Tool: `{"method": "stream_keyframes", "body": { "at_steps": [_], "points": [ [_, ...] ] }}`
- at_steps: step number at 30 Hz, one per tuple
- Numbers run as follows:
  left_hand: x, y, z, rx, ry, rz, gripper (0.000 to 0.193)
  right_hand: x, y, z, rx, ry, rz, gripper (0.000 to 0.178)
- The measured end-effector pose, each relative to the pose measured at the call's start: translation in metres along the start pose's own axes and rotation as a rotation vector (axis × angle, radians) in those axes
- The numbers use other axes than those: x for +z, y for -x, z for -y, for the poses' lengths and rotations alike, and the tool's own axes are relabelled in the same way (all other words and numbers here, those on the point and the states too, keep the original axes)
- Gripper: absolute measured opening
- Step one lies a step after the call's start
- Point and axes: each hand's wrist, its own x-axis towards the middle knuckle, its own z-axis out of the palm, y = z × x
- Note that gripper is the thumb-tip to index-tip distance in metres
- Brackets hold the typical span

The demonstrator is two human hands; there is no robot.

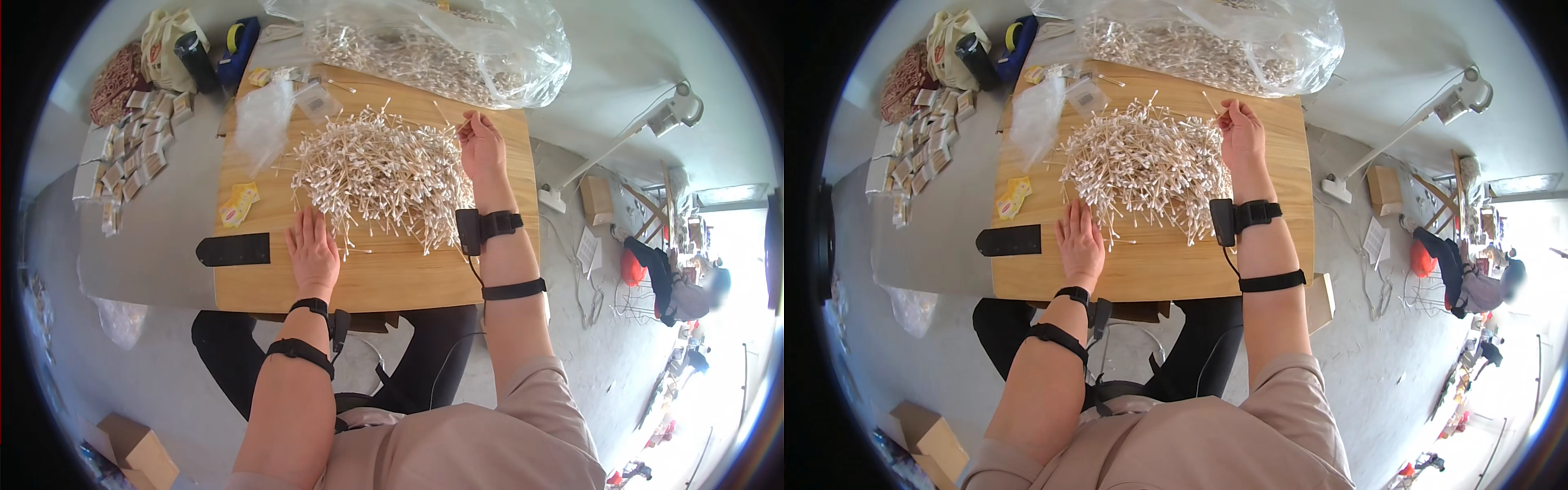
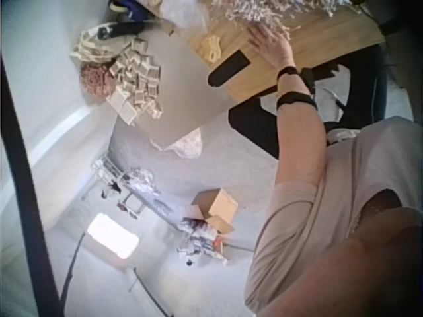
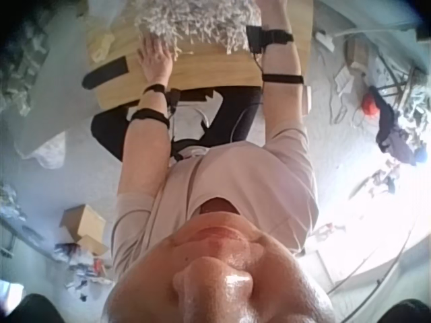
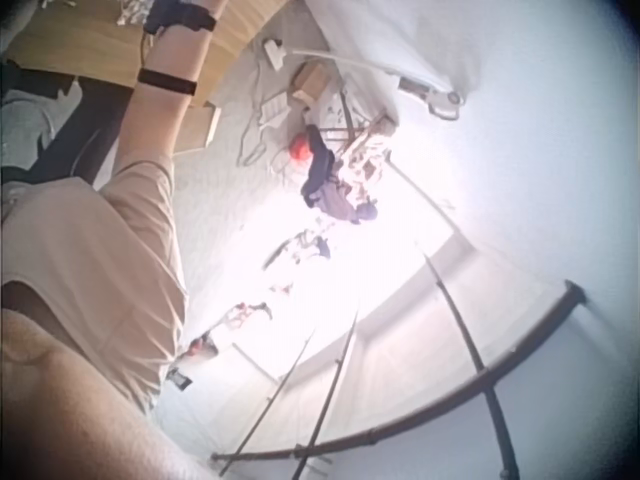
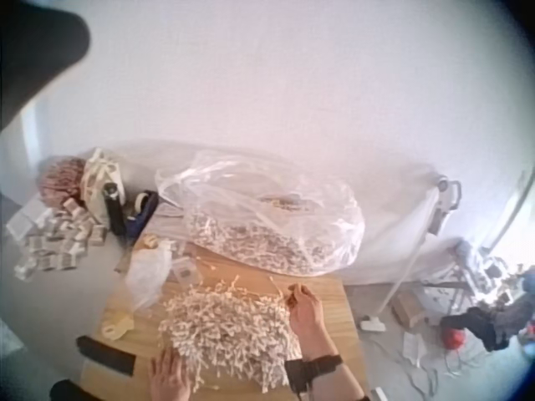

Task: The recorder is sorting and counting cotton swabs, placing them into groups and then into a bag.

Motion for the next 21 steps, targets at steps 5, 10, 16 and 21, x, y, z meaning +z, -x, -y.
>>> {"method": "stream_keyframes", "body": {
  "at_steps": [5, 10, 16, 21],
  "points": [
    [-0.003, -0.001, 0.001, 0.001, 0.002, 0.016, 0.043, 0.015, -0.003, 0.004, -0.153, 0.21, -0.076, 0.017],
    [-0.002, 0.0, 0.002, 0.003, -0.017, 0.012, 0.043, 0.059, -0.015, -0.011, -0.113, 1.174, 0.194, 0.014],
    [-0.003, -0.001, -0.004, -0.001, 0.005, 0.016, 0.044, 0.108, -0.006, -0.048, -0.267, 1.703, 0.522, 0.018],
    [-0.005, 0.0, -0.001, -0.005, 0.016, 0.011, 0.044, 0.105, -0.014, -0.052, -0.09, 1.58, 0.462, 0.017]
  ]
}}
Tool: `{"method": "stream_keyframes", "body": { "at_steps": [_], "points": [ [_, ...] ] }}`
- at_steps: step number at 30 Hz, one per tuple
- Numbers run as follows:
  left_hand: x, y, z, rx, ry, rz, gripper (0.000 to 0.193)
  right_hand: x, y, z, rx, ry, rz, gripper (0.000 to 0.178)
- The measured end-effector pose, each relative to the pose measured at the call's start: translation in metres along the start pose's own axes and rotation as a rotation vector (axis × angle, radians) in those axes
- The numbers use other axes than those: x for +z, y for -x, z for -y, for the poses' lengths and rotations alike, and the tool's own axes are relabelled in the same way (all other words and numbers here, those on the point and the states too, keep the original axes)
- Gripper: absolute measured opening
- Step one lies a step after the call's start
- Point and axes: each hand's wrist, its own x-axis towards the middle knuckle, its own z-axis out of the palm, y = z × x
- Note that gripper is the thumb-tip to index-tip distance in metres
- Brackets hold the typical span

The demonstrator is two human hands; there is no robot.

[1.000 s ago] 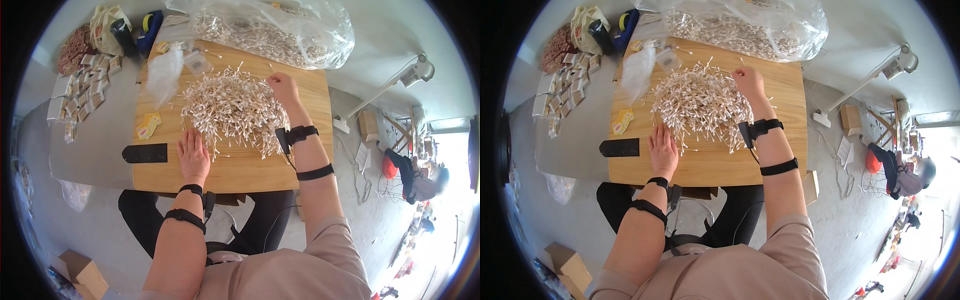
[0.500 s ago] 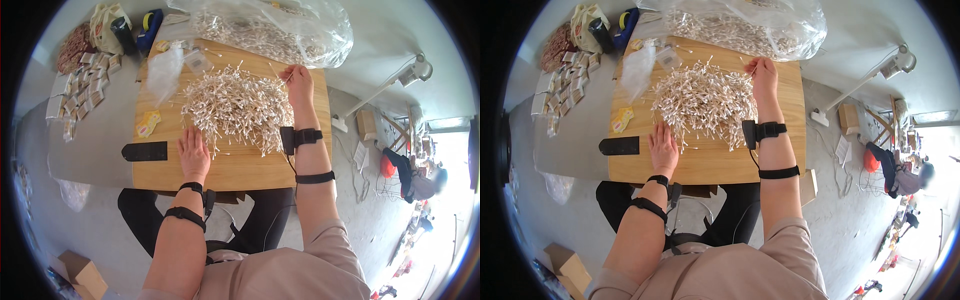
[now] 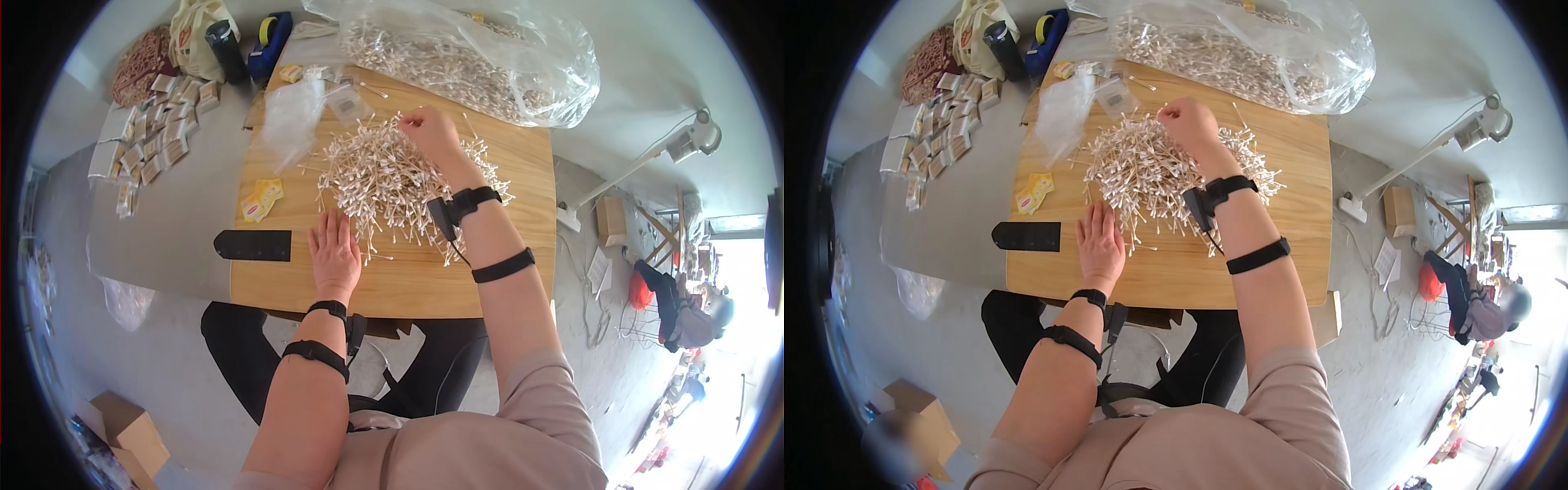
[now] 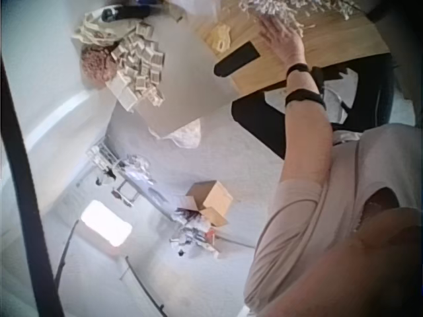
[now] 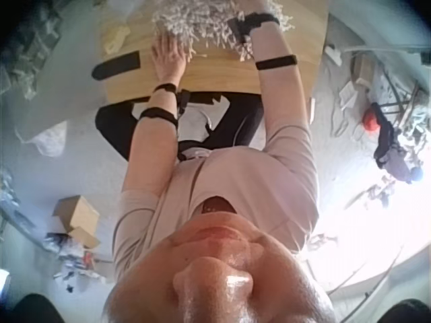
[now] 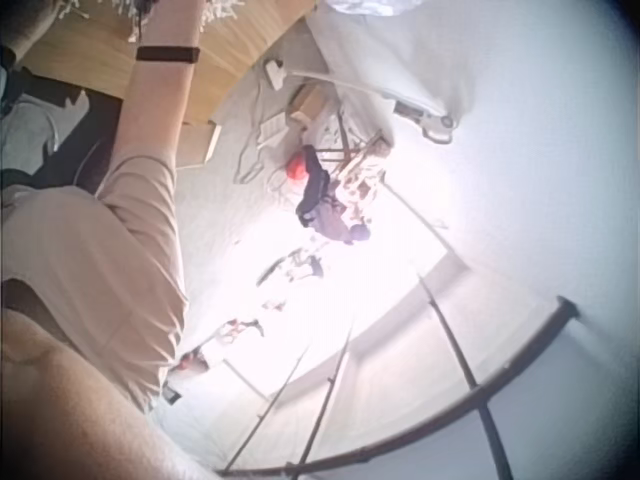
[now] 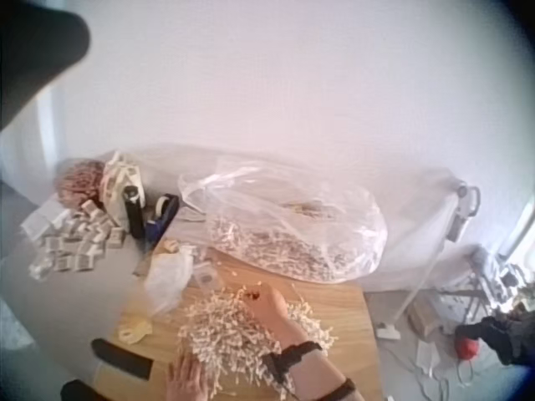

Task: The recorder is sorting and counting cotton swabs, placing them into groups and then into a bag.

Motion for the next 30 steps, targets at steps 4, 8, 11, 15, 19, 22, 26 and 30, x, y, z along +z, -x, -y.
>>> {"method": "stream_keyframes", "body": {
  "at_steps": [4, 8, 11, 15, 19, 22, 26, 30],
  "points": [
    [-0.001, 0.0, -0.001, 0.003, 0.009, -0.004, 0.043, -0.01, 0.005, -0.028, 0.133, -0.792, -0.303, 0.018],
    [0.001, 0.001, 0.002, -0.005, 0.007, 0.005, 0.043, -0.029, 0.02, -0.048, 0.147, -1.344, -0.267, 0.011],
    [0.0, -0.002, -0.002, 0.003, 0.009, -0.004, 0.043, -0.038, 0.03, -0.061, 0.141, -1.506, -0.307, 0.009],
    [0.001, -0.001, 0.0, 0.005, 0.003, -0.008, 0.043, -0.032, 0.028, -0.049, 0.226, -1.305, -0.221, 0.015],
    [0.003, -0.001, -0.001, 0.0, 0.008, 0.004, 0.043, -0.016, 0.015, -0.02, 0.25, -0.6, 0.01, 0.016],
    [-0.001, 0.002, 0.003, -0.012, -0.007, 0.017, 0.045, -0.003, 0.012, 0.018, 0.044, -0.071, 0.142, 0.018],
    [0.001, 0.0, 0.0, -0.006, 0.01, 0.013, 0.046, 0.007, 0.007, 0.027, 0.073, 0.187, 0.191, 0.02],
    [0.002, 0.0, -0.001, -0.003, 0.02, 0.002, 0.046, 0.011, 0.007, 0.007, 0.047, 0.0, 0.044, 0.018]
  ]
}}
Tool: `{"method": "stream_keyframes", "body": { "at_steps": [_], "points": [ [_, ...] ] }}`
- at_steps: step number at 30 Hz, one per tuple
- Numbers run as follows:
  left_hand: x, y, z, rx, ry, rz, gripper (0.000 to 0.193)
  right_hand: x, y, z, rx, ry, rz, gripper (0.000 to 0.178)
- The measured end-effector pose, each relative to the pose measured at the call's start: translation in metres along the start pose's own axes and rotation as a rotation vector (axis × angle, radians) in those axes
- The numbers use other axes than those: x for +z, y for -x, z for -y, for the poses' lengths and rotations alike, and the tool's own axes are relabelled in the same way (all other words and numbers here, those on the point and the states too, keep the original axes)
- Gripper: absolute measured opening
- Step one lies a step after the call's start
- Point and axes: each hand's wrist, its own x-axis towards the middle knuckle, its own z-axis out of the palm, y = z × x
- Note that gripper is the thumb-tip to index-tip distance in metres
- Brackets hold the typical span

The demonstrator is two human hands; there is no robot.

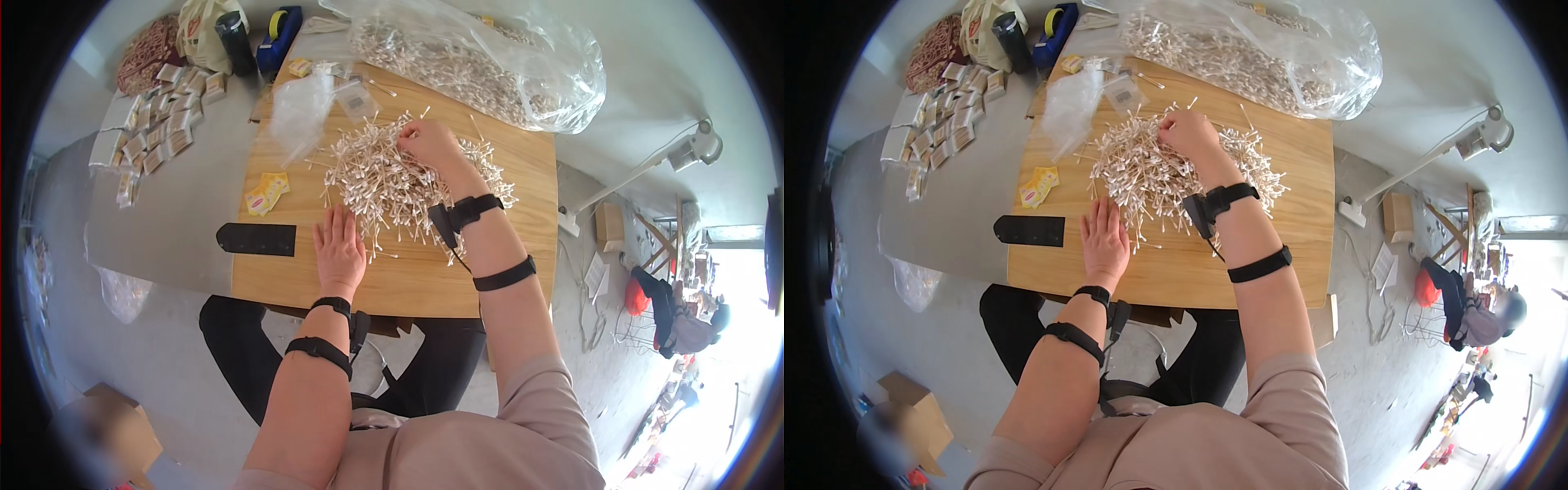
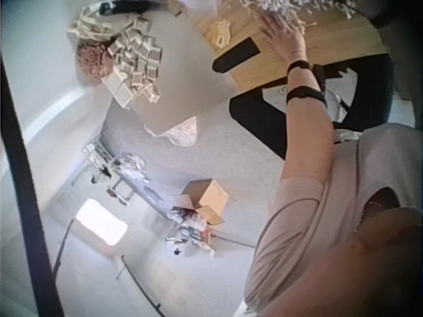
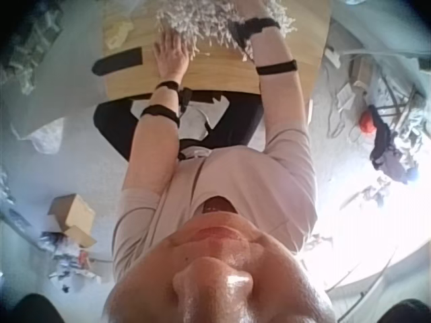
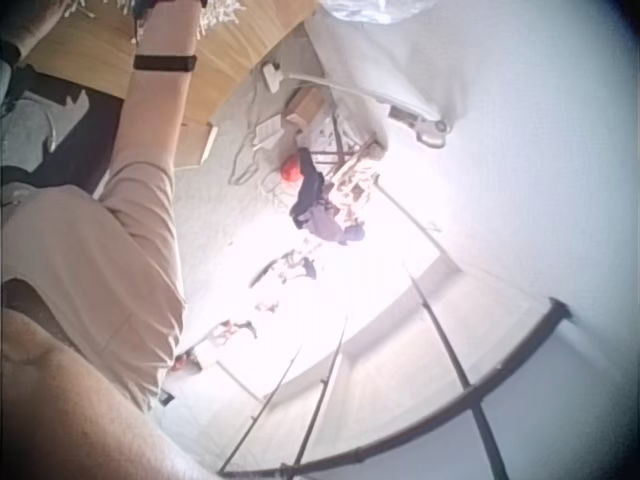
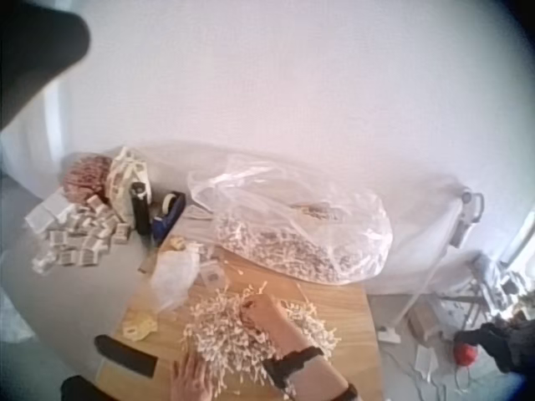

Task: The recorder is sorting and counting cotton swabs, placing them into groups and then into a bag.

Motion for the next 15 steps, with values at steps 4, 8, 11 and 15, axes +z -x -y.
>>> {"method": "stream_keyframes", "body": {
  "at_steps": [4, 8, 11, 15],
  "points": [
    [0.002, 0.001, 0.001, -0.006, 0.0, 0.003, 0.046, -0.009, 0.008, -0.024, -0.042, -0.502, -0.23, 0.019],
    [0.001, 0.0, 0.002, -0.006, -0.003, -0.001, 0.046, -0.032, 0.027, -0.041, 0.084, -1.561, -0.2, 0.015],
    [0.002, 0.0, 0.001, -0.009, -0.003, 0.008, 0.046, -0.034, 0.04, -0.04, 0.124, -1.862, -0.109, 0.011],
    [0.001, 0.001, 0.004, -0.018, -0.013, 0.018, 0.046, -0.033, 0.055, -0.024, 0.103, -1.939, 0.059, 0.011]
  ]
}}
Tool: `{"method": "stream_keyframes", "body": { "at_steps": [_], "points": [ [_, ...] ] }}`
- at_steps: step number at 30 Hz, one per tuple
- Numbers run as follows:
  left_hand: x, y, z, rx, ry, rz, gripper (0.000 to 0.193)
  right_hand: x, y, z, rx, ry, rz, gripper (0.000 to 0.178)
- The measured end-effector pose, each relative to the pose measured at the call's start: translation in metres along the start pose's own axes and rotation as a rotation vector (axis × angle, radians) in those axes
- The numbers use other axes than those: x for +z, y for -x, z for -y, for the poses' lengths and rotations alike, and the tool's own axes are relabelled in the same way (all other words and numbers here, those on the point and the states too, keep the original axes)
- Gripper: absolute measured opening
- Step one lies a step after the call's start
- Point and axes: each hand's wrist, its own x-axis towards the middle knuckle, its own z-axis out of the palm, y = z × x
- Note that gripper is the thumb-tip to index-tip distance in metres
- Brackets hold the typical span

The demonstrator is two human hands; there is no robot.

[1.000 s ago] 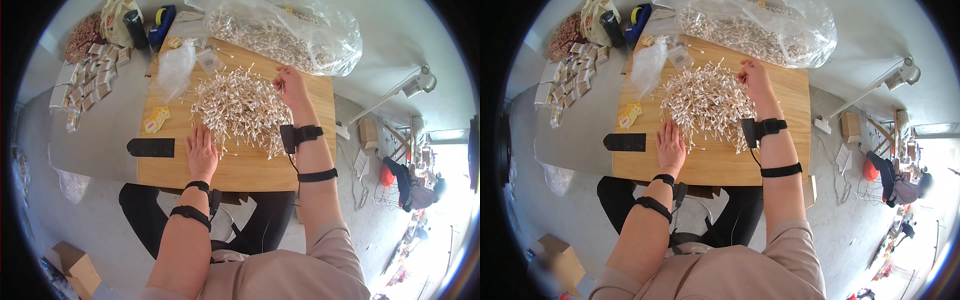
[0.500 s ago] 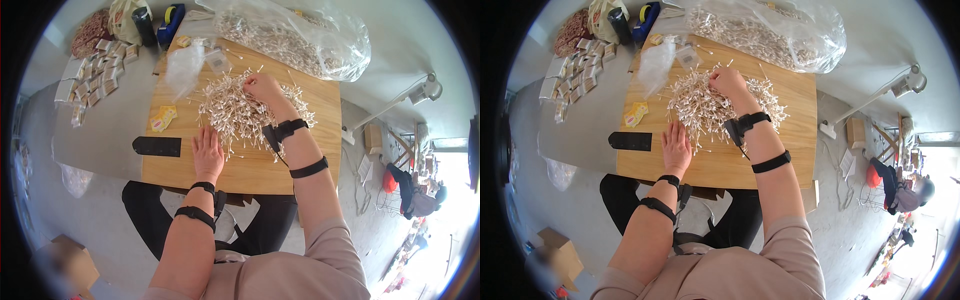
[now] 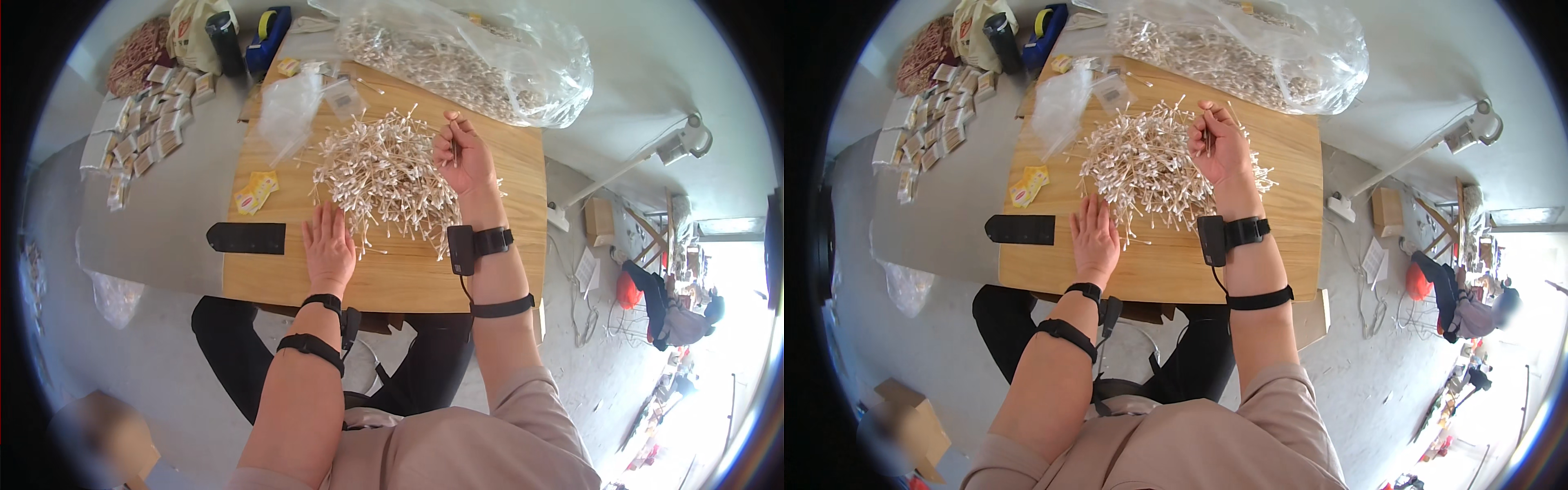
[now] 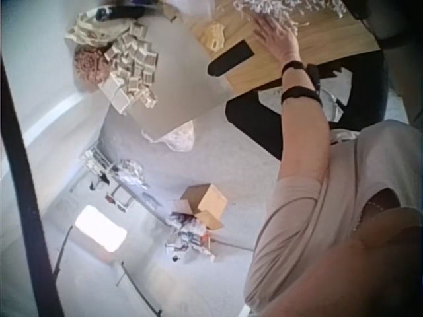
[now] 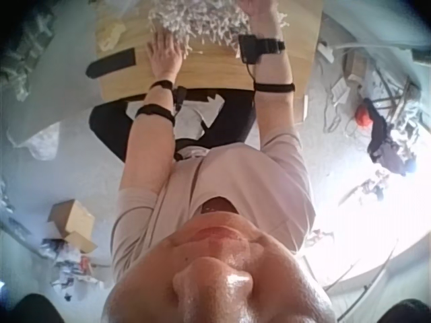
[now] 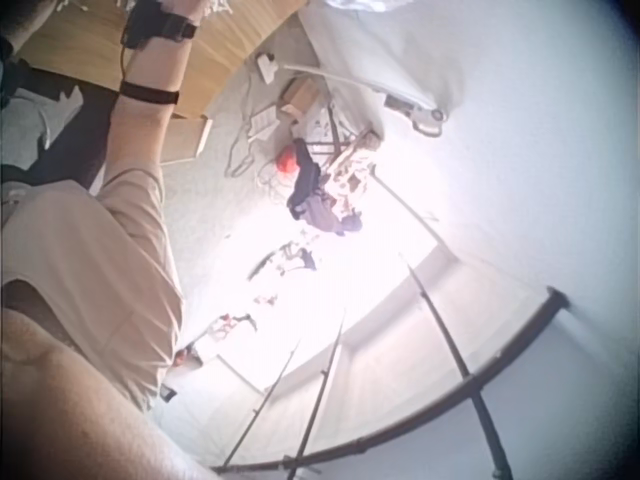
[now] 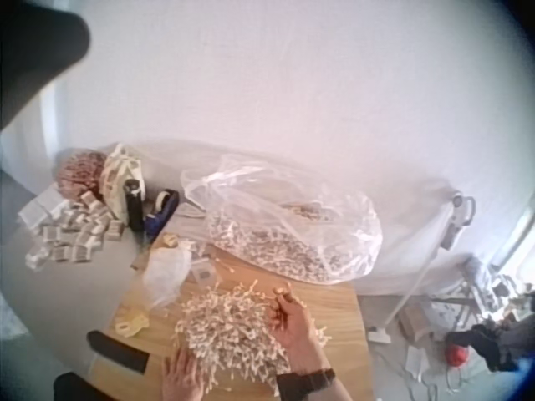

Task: The recorder is sorting and counting cotton swabs, placing them into groups and then into a bag.

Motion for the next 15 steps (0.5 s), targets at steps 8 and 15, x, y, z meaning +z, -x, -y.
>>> {"method": "stream_keyframes", "body": {
  "at_steps": [8, 15],
  "points": [
    [0.0, -0.001, -0.004, 0.007, 0.025, -0.014, 0.046, 0.008, -0.013, -0.023, -0.051, 0.925, 0.205, 0.013],
    [-0.001, 0.0, -0.002, 0.004, 0.021, -0.025, 0.046, 0.052, 0.013, -0.034, -0.137, 1.972, -0.033, 0.02]
  ]
}}
